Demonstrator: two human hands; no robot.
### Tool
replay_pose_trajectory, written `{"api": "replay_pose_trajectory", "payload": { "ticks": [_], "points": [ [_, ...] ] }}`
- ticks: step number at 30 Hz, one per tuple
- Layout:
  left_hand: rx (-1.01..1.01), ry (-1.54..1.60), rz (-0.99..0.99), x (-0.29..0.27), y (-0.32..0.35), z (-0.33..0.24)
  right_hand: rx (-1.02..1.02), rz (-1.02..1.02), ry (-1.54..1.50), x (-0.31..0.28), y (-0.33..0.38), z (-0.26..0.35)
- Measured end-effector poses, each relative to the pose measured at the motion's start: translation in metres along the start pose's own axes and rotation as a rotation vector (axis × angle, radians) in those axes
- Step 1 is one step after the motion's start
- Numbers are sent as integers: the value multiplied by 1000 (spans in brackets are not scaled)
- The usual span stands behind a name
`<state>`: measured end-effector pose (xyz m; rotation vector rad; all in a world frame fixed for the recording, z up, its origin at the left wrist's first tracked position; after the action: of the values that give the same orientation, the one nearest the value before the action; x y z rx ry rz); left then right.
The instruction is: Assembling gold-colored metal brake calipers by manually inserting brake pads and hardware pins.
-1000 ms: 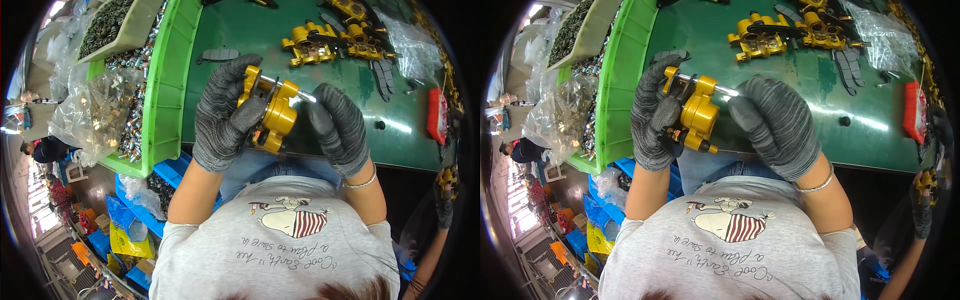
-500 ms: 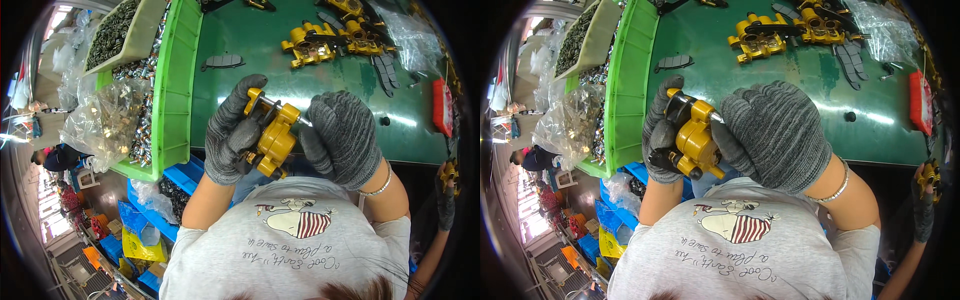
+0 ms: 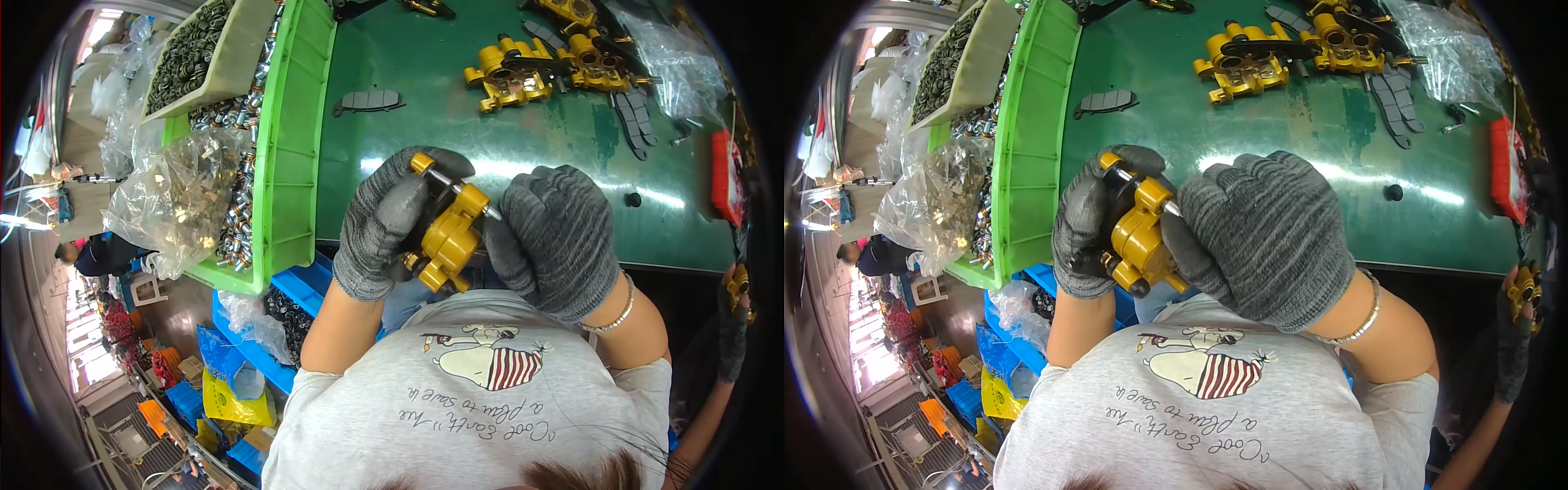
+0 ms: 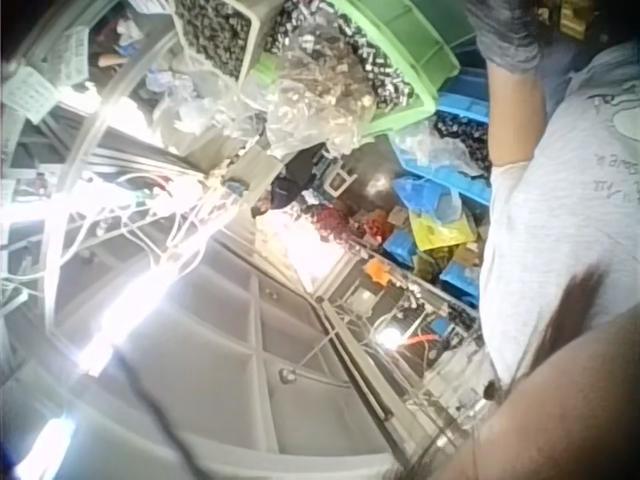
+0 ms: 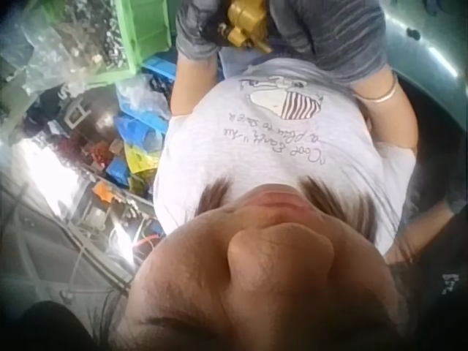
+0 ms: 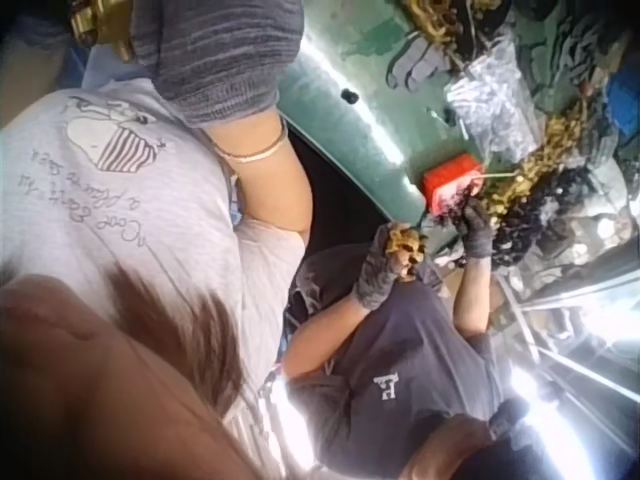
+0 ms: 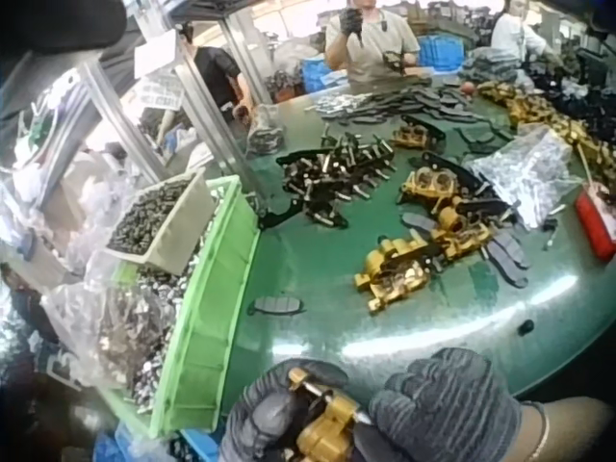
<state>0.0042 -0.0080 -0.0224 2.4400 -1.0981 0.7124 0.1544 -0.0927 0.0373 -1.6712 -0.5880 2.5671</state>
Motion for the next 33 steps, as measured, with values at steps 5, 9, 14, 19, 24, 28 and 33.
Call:
{"api": "replay_pose_trajectory", "payload": {
  "ticks": [5, 9, 14, 19, 24, 28, 33],
  "points": [
    [68, 31, -32, 6, 6, -2, -16, -25, -83, -5, 5, 6],
    [40, -111, -5, 9, 6, -6, -41, -39, -116, -9, 9, 9],
    [66, -199, -1, 21, 1, -13, 312, 64, -856, 11, 19, 5],
    [91, -383, -57, 22, -6, -10, 369, 102, -773, 9, 10, -20],
    [-91, -234, -228, 8, -36, -3, 481, -480, -984, 43, 11, -32],
    [186, -166, -202, 31, -67, 5, 744, -211, -1232, 5, -8, -43],
    [-8, -186, 250, 47, -48, -35, 853, -606, -1754, -20, 2, -84]
  ]
}}
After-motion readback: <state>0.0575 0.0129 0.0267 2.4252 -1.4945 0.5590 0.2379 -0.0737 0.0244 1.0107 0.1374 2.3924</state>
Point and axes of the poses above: each hand's wrist, its own y-axis away from the middle knuckle, its own x-axis out of the palm, z = x × y, the point moved 3 cm from there along -y, towards the middle knuckle, and after that the axes turned 3 degrees about -x, right-handed, at the moved point
